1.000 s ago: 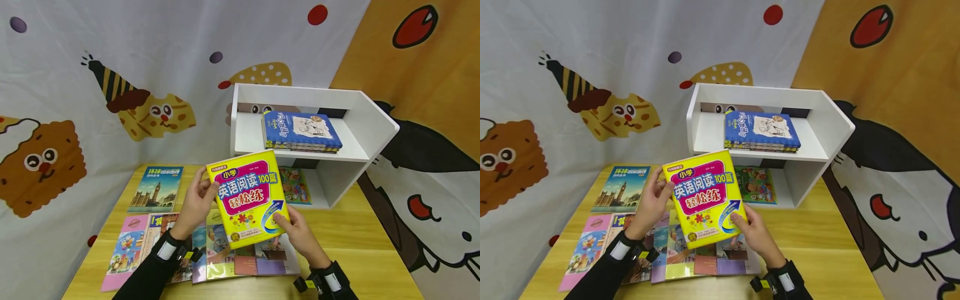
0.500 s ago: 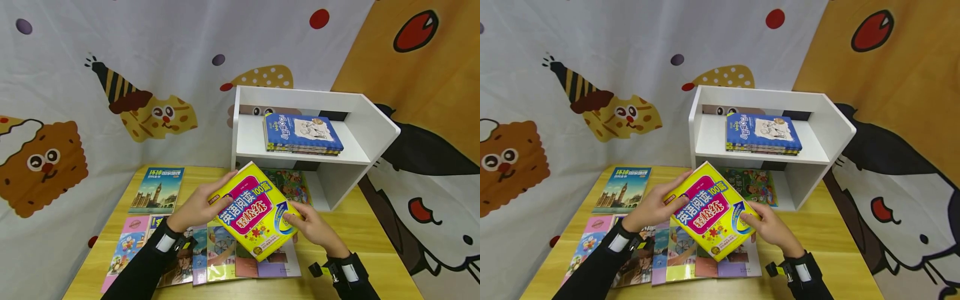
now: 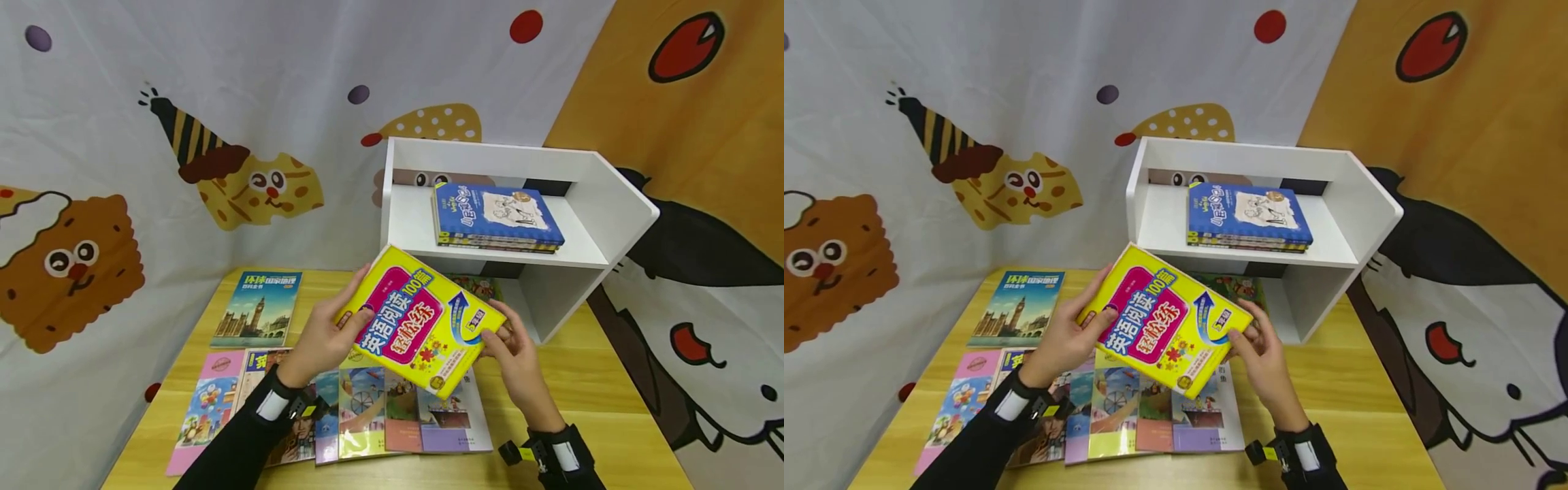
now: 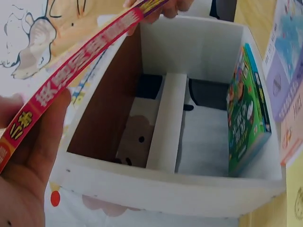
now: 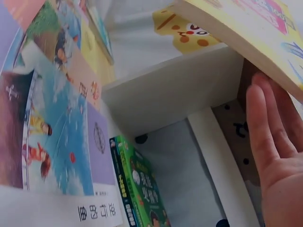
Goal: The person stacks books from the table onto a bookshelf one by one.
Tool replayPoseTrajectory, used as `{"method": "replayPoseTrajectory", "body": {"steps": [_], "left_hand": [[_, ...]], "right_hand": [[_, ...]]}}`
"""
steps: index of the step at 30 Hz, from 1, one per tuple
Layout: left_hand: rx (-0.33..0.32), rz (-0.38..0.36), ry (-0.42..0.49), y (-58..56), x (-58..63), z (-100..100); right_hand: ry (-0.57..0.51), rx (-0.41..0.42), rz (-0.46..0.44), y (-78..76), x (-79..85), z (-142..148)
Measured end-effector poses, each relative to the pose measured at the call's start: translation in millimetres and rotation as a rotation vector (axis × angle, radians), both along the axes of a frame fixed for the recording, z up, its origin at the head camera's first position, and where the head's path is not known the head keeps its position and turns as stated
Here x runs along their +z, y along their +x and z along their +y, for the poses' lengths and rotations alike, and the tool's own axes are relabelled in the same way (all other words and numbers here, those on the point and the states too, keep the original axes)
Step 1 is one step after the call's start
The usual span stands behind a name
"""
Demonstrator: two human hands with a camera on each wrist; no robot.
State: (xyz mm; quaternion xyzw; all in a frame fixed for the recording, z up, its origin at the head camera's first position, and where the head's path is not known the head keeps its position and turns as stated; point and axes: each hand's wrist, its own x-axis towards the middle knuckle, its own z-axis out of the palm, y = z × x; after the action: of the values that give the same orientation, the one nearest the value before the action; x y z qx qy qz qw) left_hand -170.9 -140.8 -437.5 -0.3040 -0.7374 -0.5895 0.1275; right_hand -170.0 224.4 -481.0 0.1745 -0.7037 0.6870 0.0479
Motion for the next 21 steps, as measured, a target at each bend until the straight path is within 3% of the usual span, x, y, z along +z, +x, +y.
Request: {"method": "replayPoseTrajectory", "body": {"steps": [5, 9, 14, 21], "left_hand": [[0.072, 0.009, 0.124, 7.0, 2.8, 12.5], [0.078, -0.007, 0.218, 15.0, 1.5, 27.2], [0.095, -0.110, 0.310, 24.6, -8.1, 46.1], [0.115, -0.271, 0.334, 32.5, -30.2, 63.9]], "right_hand": [[-0.082, -0.031, 0.073, 12.0, 6.6, -8.9], [-0.121, 0.023, 0.098, 22.2, 7.4, -22.9], [-0.196, 0.152, 0.100, 29.9, -1.0, -32.1], [-0.193, 0.115, -0.026, 31.9, -22.3, -21.8]]}}
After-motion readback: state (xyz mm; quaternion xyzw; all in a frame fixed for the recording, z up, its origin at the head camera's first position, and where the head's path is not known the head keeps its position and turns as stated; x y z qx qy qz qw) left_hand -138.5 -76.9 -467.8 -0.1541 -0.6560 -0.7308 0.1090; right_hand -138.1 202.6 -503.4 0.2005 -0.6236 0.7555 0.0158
